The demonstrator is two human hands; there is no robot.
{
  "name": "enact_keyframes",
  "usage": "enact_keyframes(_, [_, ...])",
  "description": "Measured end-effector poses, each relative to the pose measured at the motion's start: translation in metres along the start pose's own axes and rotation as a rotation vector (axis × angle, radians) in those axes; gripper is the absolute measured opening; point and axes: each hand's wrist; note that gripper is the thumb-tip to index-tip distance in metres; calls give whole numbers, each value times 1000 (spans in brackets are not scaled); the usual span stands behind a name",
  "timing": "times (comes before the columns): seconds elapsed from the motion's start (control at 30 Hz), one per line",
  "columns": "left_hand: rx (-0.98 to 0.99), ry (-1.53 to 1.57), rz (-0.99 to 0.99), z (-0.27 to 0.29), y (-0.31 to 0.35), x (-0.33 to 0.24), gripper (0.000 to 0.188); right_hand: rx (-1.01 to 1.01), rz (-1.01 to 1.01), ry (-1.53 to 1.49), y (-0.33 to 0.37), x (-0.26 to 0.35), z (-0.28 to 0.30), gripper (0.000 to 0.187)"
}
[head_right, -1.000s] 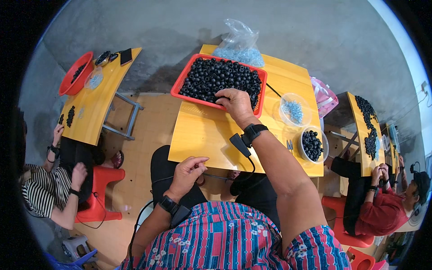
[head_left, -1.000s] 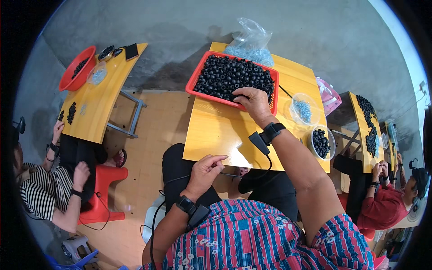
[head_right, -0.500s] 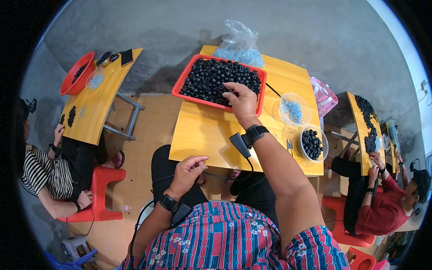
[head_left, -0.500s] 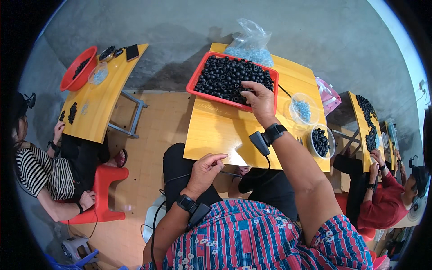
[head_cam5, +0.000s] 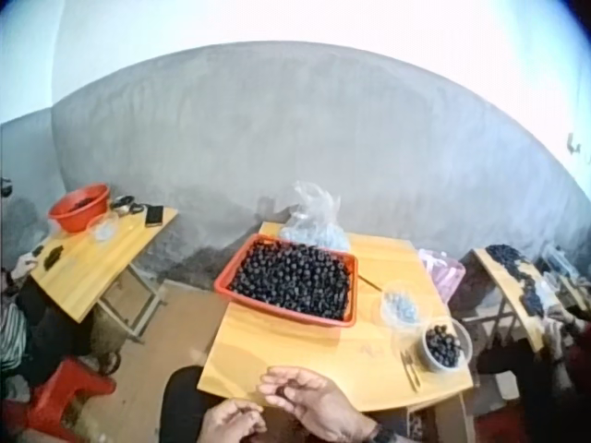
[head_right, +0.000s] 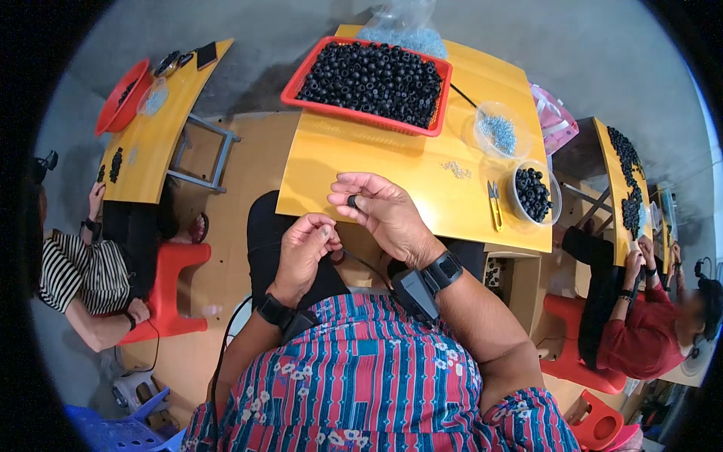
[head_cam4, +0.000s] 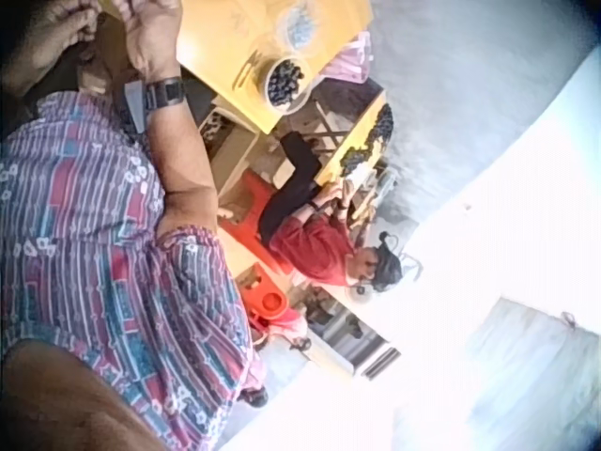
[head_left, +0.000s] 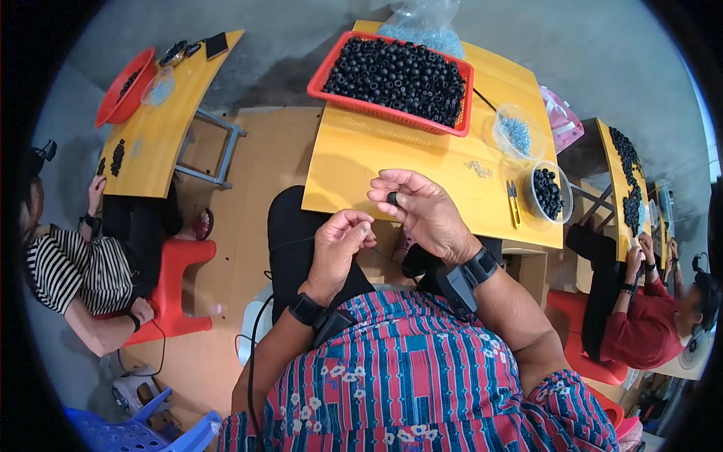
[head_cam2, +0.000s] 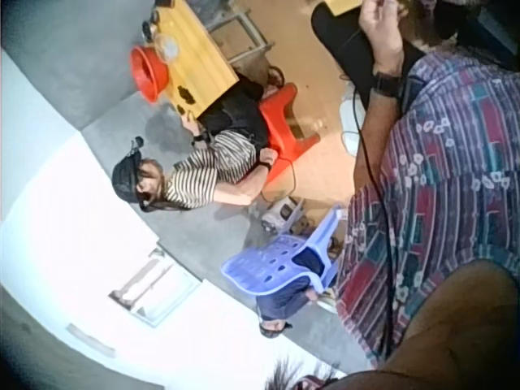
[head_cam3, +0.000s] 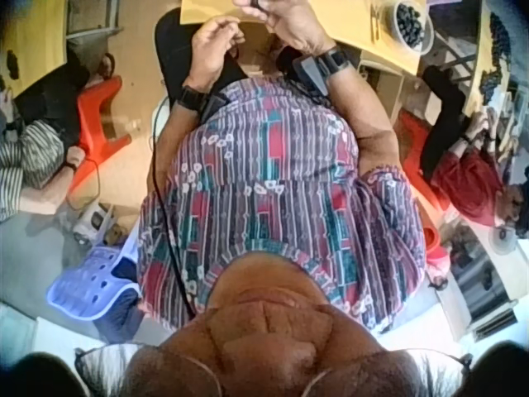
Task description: Assembling small black plastic components by hand at a workstation.
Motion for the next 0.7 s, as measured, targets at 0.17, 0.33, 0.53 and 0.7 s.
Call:
enact_keyframes(0.17, [-26, -12, -42, -4, 6, -3, 7, -24, 59, 193, 8, -17, -8, 38])
enact_keyframes(0.33, [-11, -64, -166, -11, 6, -3, 20, -79, 157, 347, 12, -25, -18, 42])
enact_keyframes(0.53, [-67, -142, -170, -5, 7, 2, 23, -38, 169, 310, 9, -36, -19, 45])
enact_keyframes(0.7, [-92, -117, -22, -2, 7, 3, 21, -58, 185, 283, 2, -48, -10, 47])
Point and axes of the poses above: each hand's wrist, its own y-axis away from the middle knuckle, its own z-axis out of the back of the hand, x = y × z, and after that the axes turned 13 degrees about -z, right-handed
